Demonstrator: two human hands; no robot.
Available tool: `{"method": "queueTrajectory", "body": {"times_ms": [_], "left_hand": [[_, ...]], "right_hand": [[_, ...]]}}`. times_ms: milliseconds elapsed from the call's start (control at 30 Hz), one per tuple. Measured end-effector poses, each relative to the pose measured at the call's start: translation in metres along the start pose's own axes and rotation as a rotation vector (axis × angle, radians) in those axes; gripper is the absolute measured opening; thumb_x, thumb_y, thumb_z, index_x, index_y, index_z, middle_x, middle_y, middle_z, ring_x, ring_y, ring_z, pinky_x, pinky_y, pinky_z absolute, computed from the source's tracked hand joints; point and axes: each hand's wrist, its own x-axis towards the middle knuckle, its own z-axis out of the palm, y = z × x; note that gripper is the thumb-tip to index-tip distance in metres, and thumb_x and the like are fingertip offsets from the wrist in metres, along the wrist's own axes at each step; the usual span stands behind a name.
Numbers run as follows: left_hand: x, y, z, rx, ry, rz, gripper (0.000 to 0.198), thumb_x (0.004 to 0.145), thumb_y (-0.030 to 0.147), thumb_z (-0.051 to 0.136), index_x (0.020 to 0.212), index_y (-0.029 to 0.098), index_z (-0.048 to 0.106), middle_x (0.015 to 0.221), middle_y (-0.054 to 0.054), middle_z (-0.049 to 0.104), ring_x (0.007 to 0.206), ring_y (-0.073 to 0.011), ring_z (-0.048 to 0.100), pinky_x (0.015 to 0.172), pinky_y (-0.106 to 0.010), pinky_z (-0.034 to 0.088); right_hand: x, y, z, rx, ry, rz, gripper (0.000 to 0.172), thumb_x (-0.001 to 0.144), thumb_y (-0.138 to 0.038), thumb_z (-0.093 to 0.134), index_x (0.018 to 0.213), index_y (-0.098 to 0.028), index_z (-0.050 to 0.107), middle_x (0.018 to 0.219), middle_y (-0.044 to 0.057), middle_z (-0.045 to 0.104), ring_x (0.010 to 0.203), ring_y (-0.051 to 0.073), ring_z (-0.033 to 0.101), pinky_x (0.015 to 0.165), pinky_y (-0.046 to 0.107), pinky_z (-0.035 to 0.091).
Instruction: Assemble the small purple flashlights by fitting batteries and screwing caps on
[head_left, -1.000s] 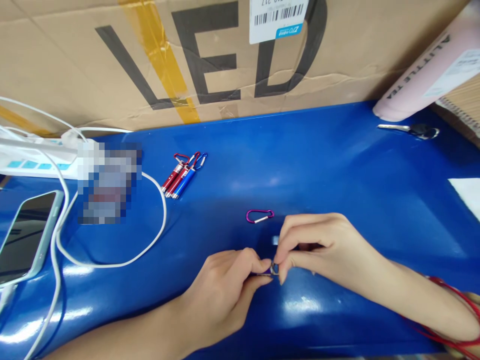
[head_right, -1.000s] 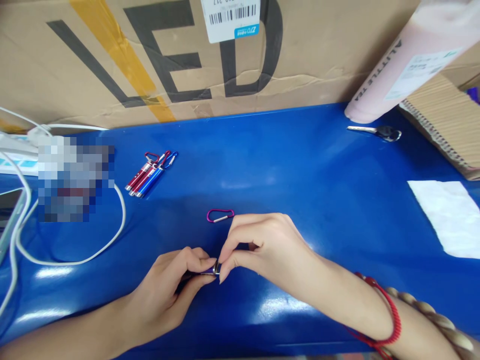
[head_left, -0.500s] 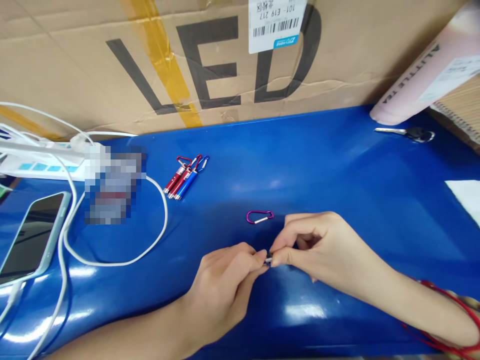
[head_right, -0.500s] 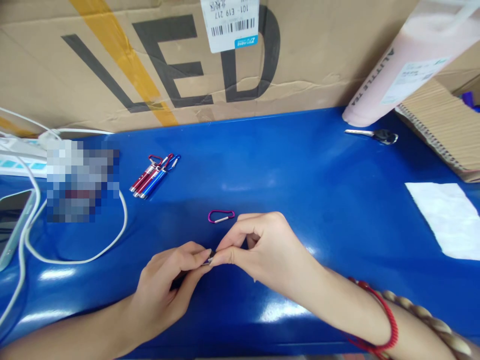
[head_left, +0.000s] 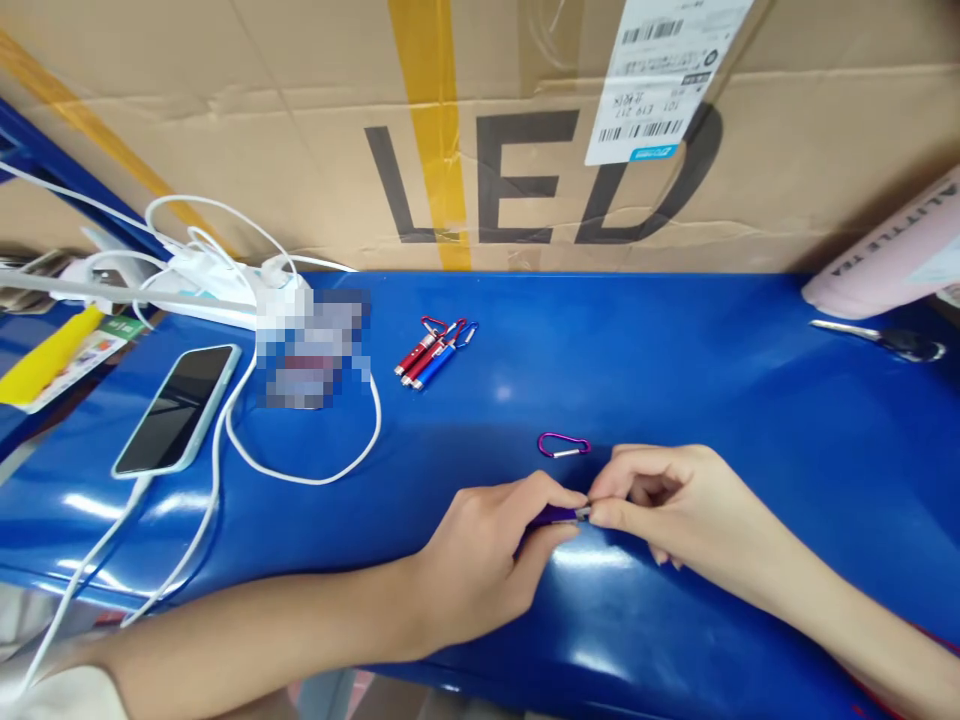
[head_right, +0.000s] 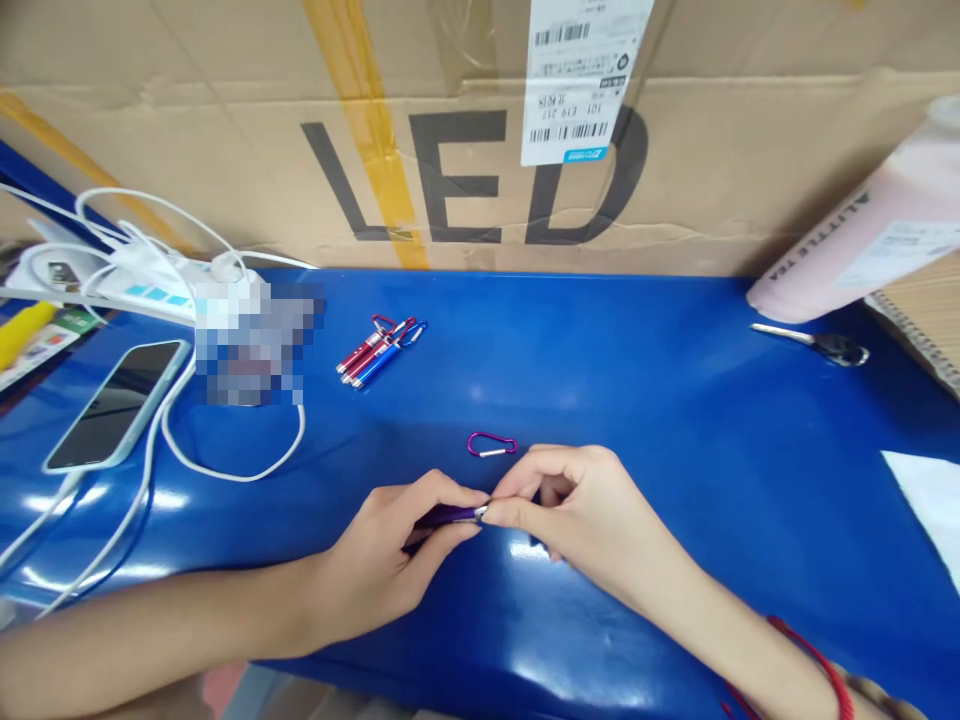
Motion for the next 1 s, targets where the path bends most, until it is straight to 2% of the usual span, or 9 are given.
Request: {"method": "queueTrajectory", "body": {"times_ms": [200, 300, 467, 533, 600, 700, 833, 900, 1000], "left_hand": [[0.001, 0.002, -0.003, -0.015, 0.003, -0.038, 0.012, 0.086, 0.013, 0.053, 0.096, 0.016, 0.058, 0.089, -0.001, 0.069, 0.079, -0.0114, 0.067, 0.066, -0.017, 0.052], [0.003, 0.0, -0.006, 0.011, -0.003, -0.008, 0.012, 0.087, 0.014, 0.052, 0.097, 0.016, 0.058, 0.088, -0.001, 0.069, 0.077, -0.011, 0.066, 0.066, -0.017, 0.051], [0.011, -0.007, -0.017, 0.13, -0.097, 0.058, 0.015, 0.089, 0.014, 0.048, 0.1, 0.016, 0.057, 0.087, -0.002, 0.067, 0.074, -0.0125, 0.063, 0.067, -0.022, 0.049], [0.014, -0.009, -0.02, 0.183, -0.142, 0.098, 0.015, 0.09, 0.014, 0.046, 0.1, 0.017, 0.057, 0.086, -0.002, 0.066, 0.075, -0.0138, 0.062, 0.07, -0.025, 0.048], [0.015, -0.009, -0.023, 0.228, -0.154, 0.131, 0.015, 0.091, 0.015, 0.044, 0.101, 0.017, 0.055, 0.088, -0.003, 0.065, 0.078, -0.0154, 0.06, 0.073, -0.028, 0.047], [0.015, -0.008, -0.025, 0.244, -0.151, 0.103, 0.018, 0.091, 0.015, 0.042, 0.108, 0.016, 0.049, 0.097, -0.006, 0.062, 0.087, -0.0172, 0.058, 0.078, -0.031, 0.047], [0.017, -0.007, -0.029, 0.268, -0.167, 0.082, 0.019, 0.092, 0.013, 0.036, 0.107, 0.015, 0.047, 0.093, -0.006, 0.061, 0.083, -0.0165, 0.058, 0.074, -0.03, 0.049], [0.018, -0.008, -0.03, 0.331, -0.139, 0.154, 0.018, 0.092, 0.012, 0.035, 0.105, 0.015, 0.047, 0.089, -0.006, 0.062, 0.078, -0.0166, 0.058, 0.07, -0.03, 0.05], [0.019, -0.011, -0.032, 0.493, -0.047, 0.329, 0.018, 0.092, 0.011, 0.034, 0.104, 0.013, 0.047, 0.084, -0.007, 0.063, 0.073, -0.0178, 0.058, 0.067, -0.032, 0.051]], "right_hand": [[0.0, -0.001, -0.001, -0.076, -0.019, -0.13, 0.02, 0.065, -0.033, 0.07, 0.058, -0.017, 0.062, 0.038, -0.006, 0.043, 0.032, 0.006, 0.039, 0.03, 0.016, 0.029], [0.001, -0.002, -0.002, -0.166, -0.015, -0.234, 0.02, 0.071, -0.033, 0.068, 0.059, -0.017, 0.062, 0.042, -0.006, 0.046, 0.034, 0.006, 0.041, 0.032, 0.017, 0.032], [0.004, 0.002, -0.006, -0.474, -0.055, -0.65, 0.027, 0.089, -0.03, 0.05, 0.07, -0.017, 0.064, 0.061, 0.0, 0.058, 0.053, 0.008, 0.053, 0.048, 0.018, 0.04], [0.005, 0.003, -0.007, -0.617, -0.076, -0.763, 0.032, 0.093, -0.029, 0.042, 0.073, -0.017, 0.064, 0.066, 0.001, 0.06, 0.059, 0.009, 0.056, 0.052, 0.019, 0.04], [0.006, 0.003, -0.007, -0.738, -0.046, -0.807, 0.037, 0.096, -0.029, 0.037, 0.073, -0.017, 0.063, 0.066, 0.0, 0.059, 0.059, 0.009, 0.056, 0.051, 0.02, 0.037], [0.007, 0.002, -0.007, -0.851, 0.036, -0.854, 0.039, 0.097, -0.03, 0.034, 0.074, -0.017, 0.062, 0.067, 0.0, 0.059, 0.056, 0.009, 0.054, 0.047, 0.021, 0.032], [0.01, -0.004, -0.009, -0.944, 0.137, -0.951, 0.039, 0.097, -0.028, 0.033, 0.073, -0.017, 0.062, 0.065, 0.0, 0.058, 0.051, 0.008, 0.051, 0.046, 0.023, 0.03], [0.012, -0.009, -0.009, -0.966, 0.139, -0.975, 0.039, 0.097, -0.026, 0.032, 0.072, -0.017, 0.062, 0.065, -0.001, 0.058, 0.049, 0.008, 0.049, 0.046, 0.024, 0.029], [0.014, -0.017, -0.007, -0.926, 0.077, -0.932, 0.038, 0.096, -0.025, 0.034, 0.072, -0.017, 0.062, 0.065, -0.001, 0.058, 0.051, 0.008, 0.051, 0.045, 0.023, 0.027]]}}
